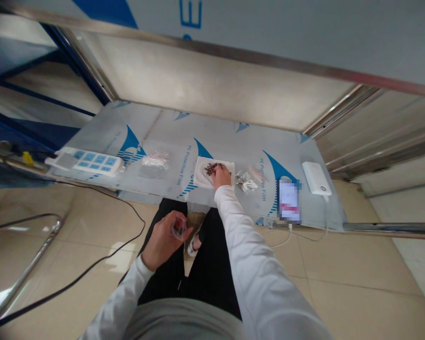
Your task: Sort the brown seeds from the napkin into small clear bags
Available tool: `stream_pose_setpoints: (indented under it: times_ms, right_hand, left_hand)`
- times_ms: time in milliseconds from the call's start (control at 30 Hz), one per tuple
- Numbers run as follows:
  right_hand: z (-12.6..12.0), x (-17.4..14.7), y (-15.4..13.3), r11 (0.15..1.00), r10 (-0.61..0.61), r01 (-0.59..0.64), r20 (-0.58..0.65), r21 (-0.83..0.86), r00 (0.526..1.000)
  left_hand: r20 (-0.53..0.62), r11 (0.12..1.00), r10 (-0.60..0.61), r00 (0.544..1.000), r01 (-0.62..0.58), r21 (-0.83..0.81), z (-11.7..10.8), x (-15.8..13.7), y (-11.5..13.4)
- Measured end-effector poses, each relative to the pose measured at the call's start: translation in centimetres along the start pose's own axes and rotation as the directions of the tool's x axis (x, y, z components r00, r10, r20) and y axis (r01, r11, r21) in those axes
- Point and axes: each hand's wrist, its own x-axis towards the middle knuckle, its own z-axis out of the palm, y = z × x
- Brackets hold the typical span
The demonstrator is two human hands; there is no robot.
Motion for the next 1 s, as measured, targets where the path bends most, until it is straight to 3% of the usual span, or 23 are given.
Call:
stream_pose_setpoints:
  times_ms: [367, 467, 567, 600, 667, 733, 800, 900, 1000]
  right_hand:
    - [-0.5, 0.8, -1.0, 0.990, 0.139, -0.139, 0.016, -0.015, 0.990]
    - [-2.2, 0.2, -1.6, 0.989, 0.134, -0.135, 0.017, 0.058, 0.991]
    - [-5.0, -3.0, -3.7, 0.966, 0.081, -0.074, -0.019, 0.246, 0.996]
    - [-6.0, -4.7, -4.6, 0.907, 0.048, -0.021, -0.053, 0.420, 0.997]
    - [-7.9, -8.3, -6.5, 0.706, -0.025, 0.058, -0.057, 0.706, 0.998]
    - [-9.2, -11.6, -8.2, 0.592, -0.071, 0.066, -0.030, 0.803, 0.997]
    - [-10.0, -13.8, -9.2, 0.623, -0.083, 0.083, -0.040, 0.778, 0.996]
    - [-10.4, -15.0, -9.5, 0.785, -0.097, 0.153, -0.126, 0.600, 0.987]
    - [-10.8, -15.1, -9.4, 0.876, -0.176, 0.241, -0.188, 0.418, 0.966]
  left_hand:
    - [-0.017, 1.000, -0.009, 1.000, 0.009, -0.018, -0.1, 1.4, -0.8]
    - [-0.055, 0.998, -0.023, 0.998, 0.020, -0.053, -0.2, 2.5, -0.9]
    - [-0.110, 0.996, -0.025, 0.994, 0.015, -0.091, -0.3, 3.9, -0.5]
    - [-0.123, 0.995, -0.019, 0.992, 0.006, -0.104, -0.3, 4.3, -0.2]
    - [-0.144, 0.991, -0.004, 0.990, -0.016, -0.133, -0.3, 5.0, 0.6]
    - [-0.158, 0.986, 0.012, 0.987, -0.038, -0.162, -0.2, 5.3, 1.5]
    - [-0.174, 0.980, 0.029, 0.984, -0.062, -0.191, -0.1, 5.3, 2.2]
    - [-0.197, 0.967, 0.048, 0.979, -0.095, -0.237, -0.1, 5.0, 3.1]
    - [-0.201, 0.960, 0.048, 0.978, -0.101, -0.261, -0.1, 4.7, 3.5]
